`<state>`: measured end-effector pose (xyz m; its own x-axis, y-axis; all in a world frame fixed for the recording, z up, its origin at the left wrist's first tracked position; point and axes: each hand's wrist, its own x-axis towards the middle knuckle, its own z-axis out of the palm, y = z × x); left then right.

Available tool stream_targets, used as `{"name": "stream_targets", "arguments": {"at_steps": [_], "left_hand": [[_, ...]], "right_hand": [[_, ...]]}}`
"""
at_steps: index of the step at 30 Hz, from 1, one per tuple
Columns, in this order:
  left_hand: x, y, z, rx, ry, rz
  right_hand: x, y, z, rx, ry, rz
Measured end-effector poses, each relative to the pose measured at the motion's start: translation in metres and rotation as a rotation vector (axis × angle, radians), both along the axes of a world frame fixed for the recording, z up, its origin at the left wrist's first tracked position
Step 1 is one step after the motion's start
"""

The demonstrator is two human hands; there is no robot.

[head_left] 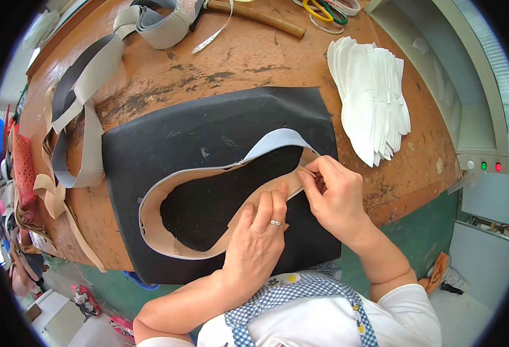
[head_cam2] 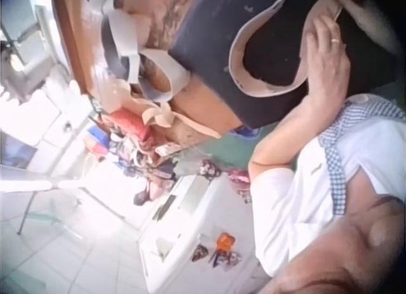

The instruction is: Assembling and lining various shoe upper components at a workshop bench.

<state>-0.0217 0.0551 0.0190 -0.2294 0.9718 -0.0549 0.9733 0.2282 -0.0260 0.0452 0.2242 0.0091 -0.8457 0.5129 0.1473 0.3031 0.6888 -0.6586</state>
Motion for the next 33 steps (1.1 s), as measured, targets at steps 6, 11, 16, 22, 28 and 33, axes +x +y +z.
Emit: {"name": "stream_targets", "arguments": {"at_steps": [6,11,16,22,28,33], "left_hand": [[-0.002,0.005,0.0,-0.005,-0.069,0.002],[-0.002,0.014,-0.006,0.048,-0.037,0.039],[-0.002,0.014,-0.004,0.023,-0.026,0.03],[-0.003,0.013,-0.002,0.025,-0.006,0.015],[-0.003,0.013,-0.001,0.001,-0.009,0.016],[-0.002,0.016,0.001,-0.027,0.024,0.015]], "right_hand": [[-0.001,-0.003,-0.001,0.114,-0.015,0.017],[-0.001,-0.003,-0.009,0.037,0.156,-0.046],[0.001,-0.007,-0.019,0.19,0.188,-0.069],[-0.003,-0.013,-0.024,0.243,0.184,-0.139],[-0.004,-0.013,-0.021,0.238,0.123,-0.151],[-0.009,-0.006,-0.018,0.222,0.109,-0.164]]}}
